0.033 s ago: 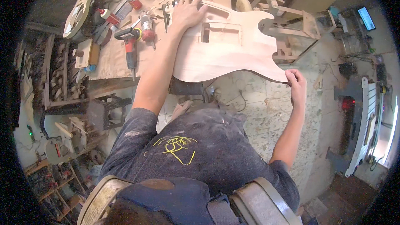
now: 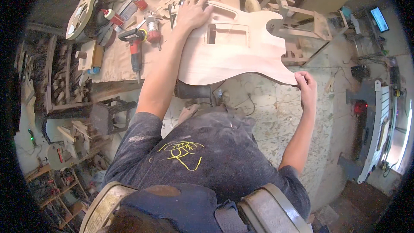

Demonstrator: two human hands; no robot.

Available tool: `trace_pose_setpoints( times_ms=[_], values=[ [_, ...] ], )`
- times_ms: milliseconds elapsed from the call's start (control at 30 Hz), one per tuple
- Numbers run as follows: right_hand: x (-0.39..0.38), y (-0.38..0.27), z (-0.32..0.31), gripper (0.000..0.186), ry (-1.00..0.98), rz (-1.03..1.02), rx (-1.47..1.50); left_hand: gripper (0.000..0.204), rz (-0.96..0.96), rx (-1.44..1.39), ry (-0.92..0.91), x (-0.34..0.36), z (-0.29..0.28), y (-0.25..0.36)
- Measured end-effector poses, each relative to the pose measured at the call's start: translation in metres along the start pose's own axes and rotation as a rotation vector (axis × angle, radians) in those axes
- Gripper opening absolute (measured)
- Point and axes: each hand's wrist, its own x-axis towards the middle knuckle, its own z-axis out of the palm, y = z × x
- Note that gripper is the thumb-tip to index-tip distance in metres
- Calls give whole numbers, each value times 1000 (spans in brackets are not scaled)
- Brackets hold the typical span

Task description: The person sands the sides of a wooden guitar body using a stationary belt sander, rotating the body to reach all edges and occasionally lifting it to check the progress.

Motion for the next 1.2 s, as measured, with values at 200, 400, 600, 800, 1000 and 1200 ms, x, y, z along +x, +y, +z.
trace_pose_setpoints(
  times_ms=[200, 400, 600, 800, 1000, 1200],
  values=[
    [-5, 0, 18, 21, -68, -15, 41, 55, 5, 35, 50, -6, -7, -31],
    [-37, -17, 35, 25, -171, 135, 66, 53, 24, -50, 21, -5, -16, -46],
    [-69, -2, 24, 32, -270, 217, 97, 50, 186, -83, 131, 9, -3, -25],
    [-88, -5, 14, 30, -225, 227, 95, 50, 257, -121, -9, 26, 9, 5],
    [-92, -4, 5, 30, -197, 244, 61, 49, 319, -91, 27, 28, 19, 14],
    [-85, -8, 2, 28, -222, 223, 32, 49, 305, -94, 93, 24, 22, 9]
  ],
)
